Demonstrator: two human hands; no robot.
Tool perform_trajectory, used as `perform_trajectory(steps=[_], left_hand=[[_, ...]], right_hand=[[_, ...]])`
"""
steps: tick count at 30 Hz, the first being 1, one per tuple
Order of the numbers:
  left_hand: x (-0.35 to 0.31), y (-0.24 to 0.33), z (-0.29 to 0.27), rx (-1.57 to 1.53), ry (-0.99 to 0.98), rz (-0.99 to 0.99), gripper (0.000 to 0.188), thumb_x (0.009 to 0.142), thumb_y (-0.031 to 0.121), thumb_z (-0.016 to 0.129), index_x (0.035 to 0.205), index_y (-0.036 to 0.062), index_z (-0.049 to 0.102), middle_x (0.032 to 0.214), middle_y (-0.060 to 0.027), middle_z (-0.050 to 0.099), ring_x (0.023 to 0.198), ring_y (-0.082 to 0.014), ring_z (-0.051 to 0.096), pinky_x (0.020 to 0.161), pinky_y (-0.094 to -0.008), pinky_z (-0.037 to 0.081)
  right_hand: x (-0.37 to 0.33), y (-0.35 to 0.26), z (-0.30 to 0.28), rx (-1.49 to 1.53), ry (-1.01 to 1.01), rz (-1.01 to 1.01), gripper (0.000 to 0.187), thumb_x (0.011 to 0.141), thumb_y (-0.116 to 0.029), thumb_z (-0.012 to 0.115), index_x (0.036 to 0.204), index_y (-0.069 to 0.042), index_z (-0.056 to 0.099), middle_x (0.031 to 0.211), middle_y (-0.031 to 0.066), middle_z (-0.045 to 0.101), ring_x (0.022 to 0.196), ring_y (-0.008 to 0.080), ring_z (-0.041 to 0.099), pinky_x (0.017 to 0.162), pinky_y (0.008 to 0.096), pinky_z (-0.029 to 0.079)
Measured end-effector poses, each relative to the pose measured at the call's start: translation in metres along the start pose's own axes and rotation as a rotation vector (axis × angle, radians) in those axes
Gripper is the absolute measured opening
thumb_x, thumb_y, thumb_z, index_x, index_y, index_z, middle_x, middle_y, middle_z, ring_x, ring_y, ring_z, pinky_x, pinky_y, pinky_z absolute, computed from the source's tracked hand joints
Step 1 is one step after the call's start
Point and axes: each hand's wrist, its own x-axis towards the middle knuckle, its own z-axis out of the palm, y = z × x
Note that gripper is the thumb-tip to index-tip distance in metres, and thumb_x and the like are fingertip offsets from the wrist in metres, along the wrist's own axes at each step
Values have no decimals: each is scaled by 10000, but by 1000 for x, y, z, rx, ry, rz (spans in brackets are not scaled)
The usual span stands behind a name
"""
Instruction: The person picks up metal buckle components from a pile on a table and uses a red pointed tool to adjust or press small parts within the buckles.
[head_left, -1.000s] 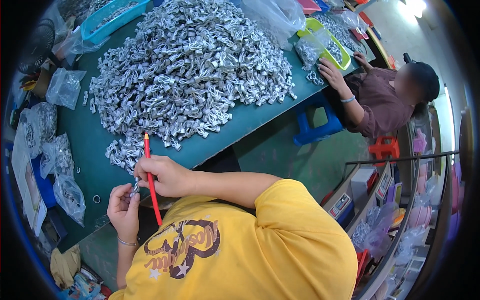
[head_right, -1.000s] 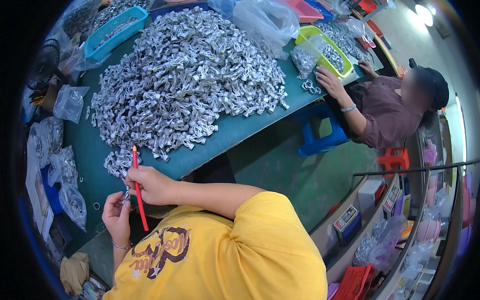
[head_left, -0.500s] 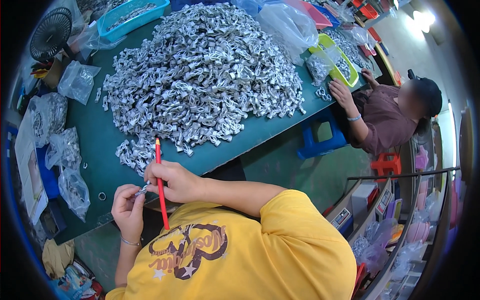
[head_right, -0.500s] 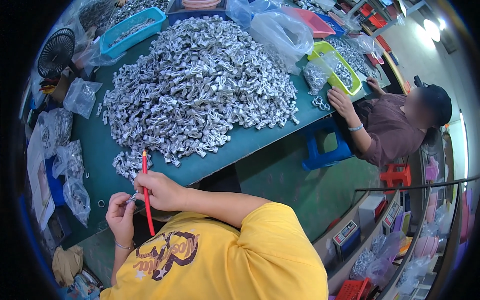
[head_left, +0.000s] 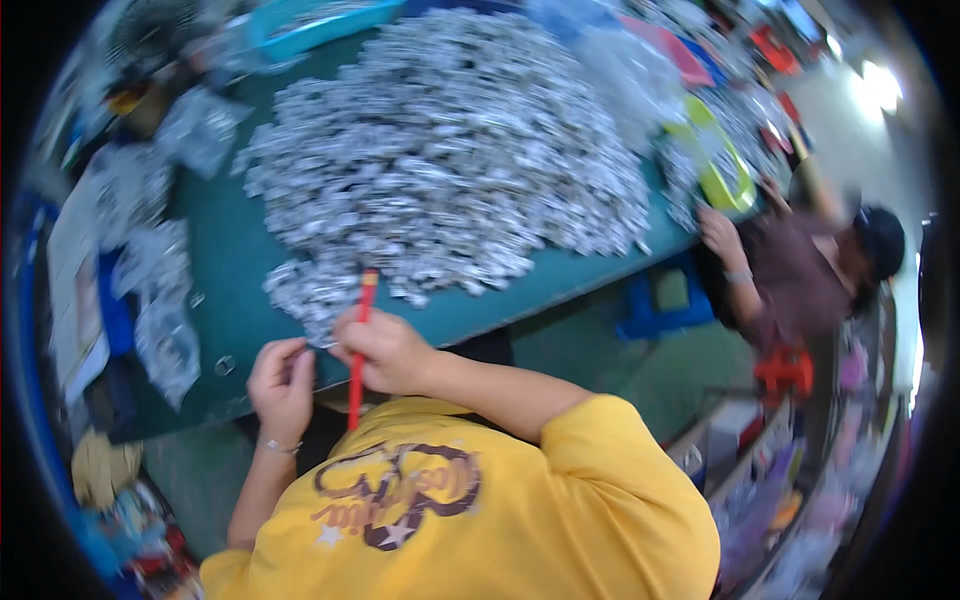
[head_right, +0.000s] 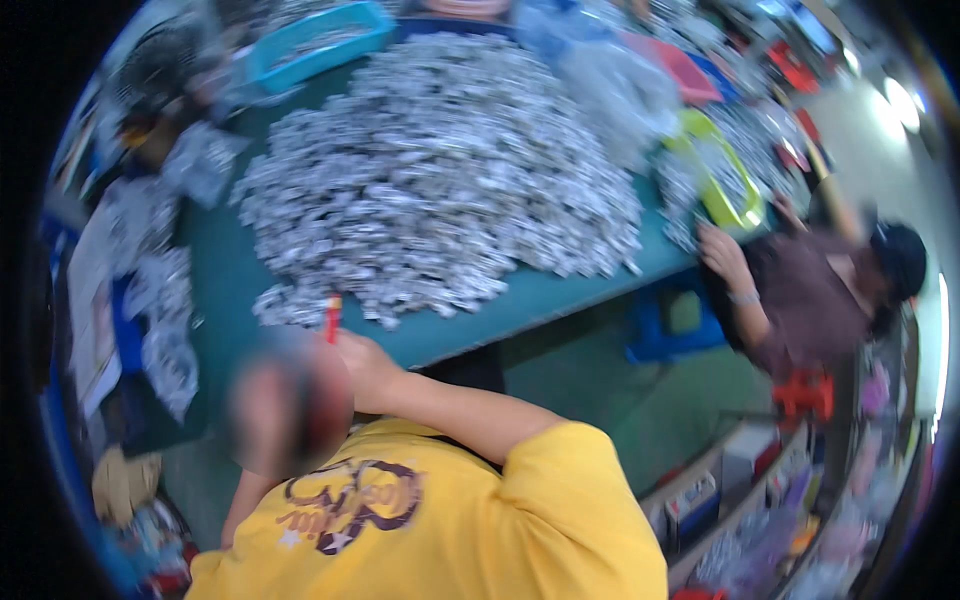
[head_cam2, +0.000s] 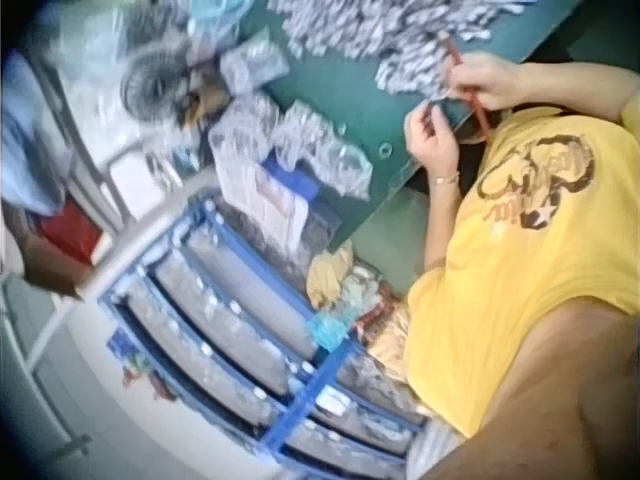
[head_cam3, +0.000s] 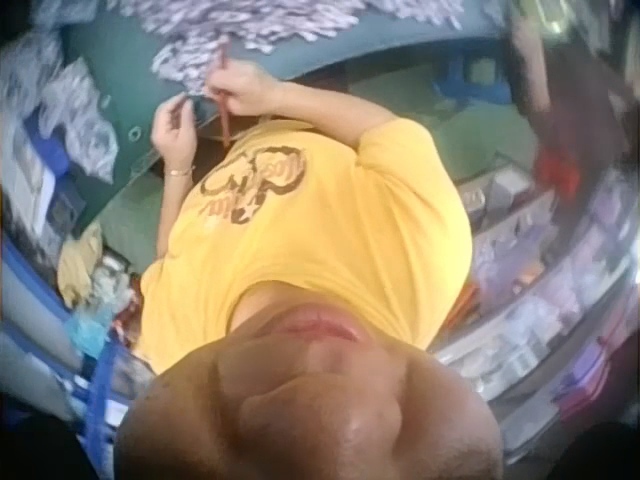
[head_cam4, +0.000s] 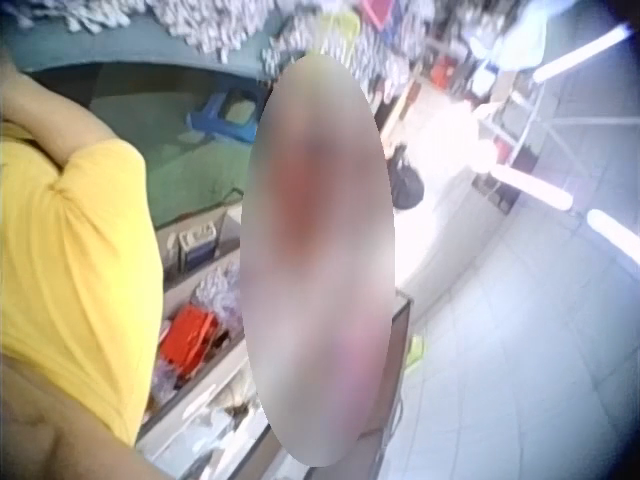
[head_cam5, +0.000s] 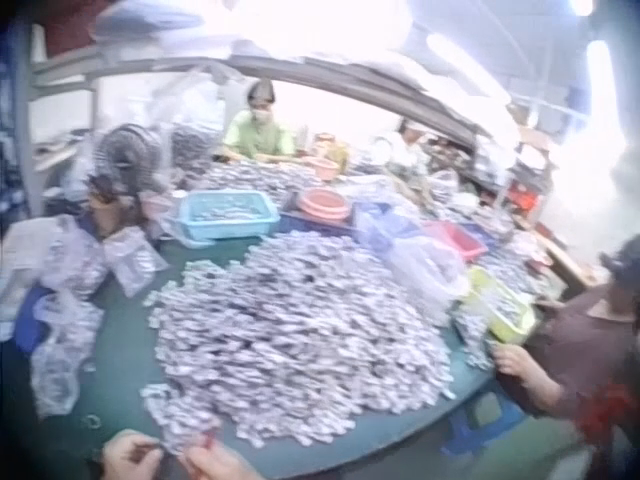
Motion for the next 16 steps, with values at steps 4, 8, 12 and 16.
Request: perform_trajectory(steps=[4, 8, 12, 16], left_hand=[[6, 12, 4, 283, 89, 278, 136, 739, 46, 675, 867, 27, 633, 794, -100, 605, 661, -199, 587, 592, -284, 476], [16, 23, 9, 186, 24, 281, 196, 742, 63, 647, 929, 18, 608, 827, -130, 591, 744, -281, 593, 646, -336, 483], [9, 13, 6, 144, -8, 240, 234, 754, 58, 654, 975, 10, 594, 811, -108, 551, 693, -231, 567, 614, -313, 464], [5, 11, 4, 140, -17, 267, 222, 783, 70, 627, 999, 30, 594, 825, -103, 559, 747, -205, 578, 680, -313, 459]], right_hand=[[3, 1, -3, -111, -188, 5, 161, 707, 1, 676, 818, -29, 561, 856, 149, 601, 807, 317, 598, 696, 375, 493], [-7, 5, 1, -165, -143, 109, 184, 694, 41, 646, 832, -18, 539, 846, 171, 589, 762, 353, 581, 651, 398, 483], [-7, 7, 5, -166, -147, 44, 186, 698, 68, 605, 858, 0, 537, 818, 177, 570, 765, 361, 541, 678, 414, 449], [-10, 15, 12, -14, -82, 67, 149, 694, 65, 596, 776, -10, 498, 775, 151, 544, 711, 302, 519, 721, 376, 443]])
